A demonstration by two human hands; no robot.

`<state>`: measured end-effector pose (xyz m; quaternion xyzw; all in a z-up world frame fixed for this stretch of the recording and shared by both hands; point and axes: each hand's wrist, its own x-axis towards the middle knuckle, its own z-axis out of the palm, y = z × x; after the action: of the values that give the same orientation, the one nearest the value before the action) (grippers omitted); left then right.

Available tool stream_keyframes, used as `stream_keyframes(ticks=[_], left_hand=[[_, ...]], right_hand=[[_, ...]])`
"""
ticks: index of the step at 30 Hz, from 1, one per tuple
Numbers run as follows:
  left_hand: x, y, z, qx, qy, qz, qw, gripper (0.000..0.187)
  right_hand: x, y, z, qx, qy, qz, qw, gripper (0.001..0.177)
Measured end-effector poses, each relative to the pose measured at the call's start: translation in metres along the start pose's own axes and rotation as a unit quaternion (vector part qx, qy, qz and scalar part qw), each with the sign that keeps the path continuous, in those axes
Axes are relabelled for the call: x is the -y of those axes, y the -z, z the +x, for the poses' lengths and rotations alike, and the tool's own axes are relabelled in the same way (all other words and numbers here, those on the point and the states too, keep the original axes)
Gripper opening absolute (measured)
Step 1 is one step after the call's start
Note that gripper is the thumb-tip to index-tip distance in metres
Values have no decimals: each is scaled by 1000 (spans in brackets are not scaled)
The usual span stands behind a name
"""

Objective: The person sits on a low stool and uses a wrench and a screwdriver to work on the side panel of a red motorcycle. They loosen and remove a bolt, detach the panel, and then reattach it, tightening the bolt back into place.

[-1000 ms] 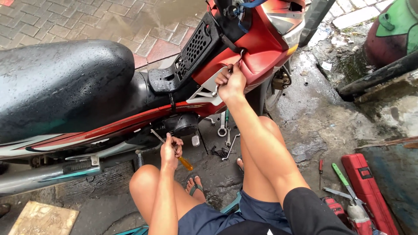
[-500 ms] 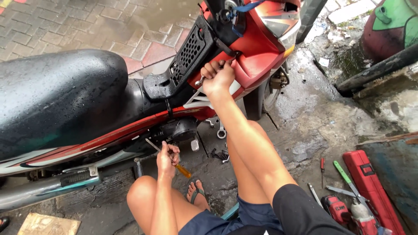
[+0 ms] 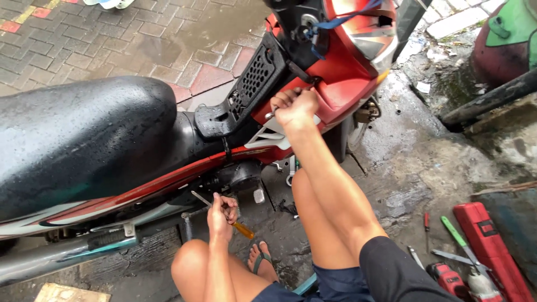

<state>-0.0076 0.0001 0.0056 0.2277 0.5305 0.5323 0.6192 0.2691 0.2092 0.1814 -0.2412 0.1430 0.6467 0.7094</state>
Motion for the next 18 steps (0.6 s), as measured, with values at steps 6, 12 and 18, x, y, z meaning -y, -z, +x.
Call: stream_keyframes(ticks=[6,12,18], left_hand=[[-19,-1,3,9,-6,4,1000,62],[-30,4,12,13,-23,30,999,63],[-35,-19,19,35,-17,51,998,62]], right_hand=[[3,7,15,-9,9,6,1000,43],[5,34,31,74,32,29,996,40],[5,32,8,120,19,45,992,41]])
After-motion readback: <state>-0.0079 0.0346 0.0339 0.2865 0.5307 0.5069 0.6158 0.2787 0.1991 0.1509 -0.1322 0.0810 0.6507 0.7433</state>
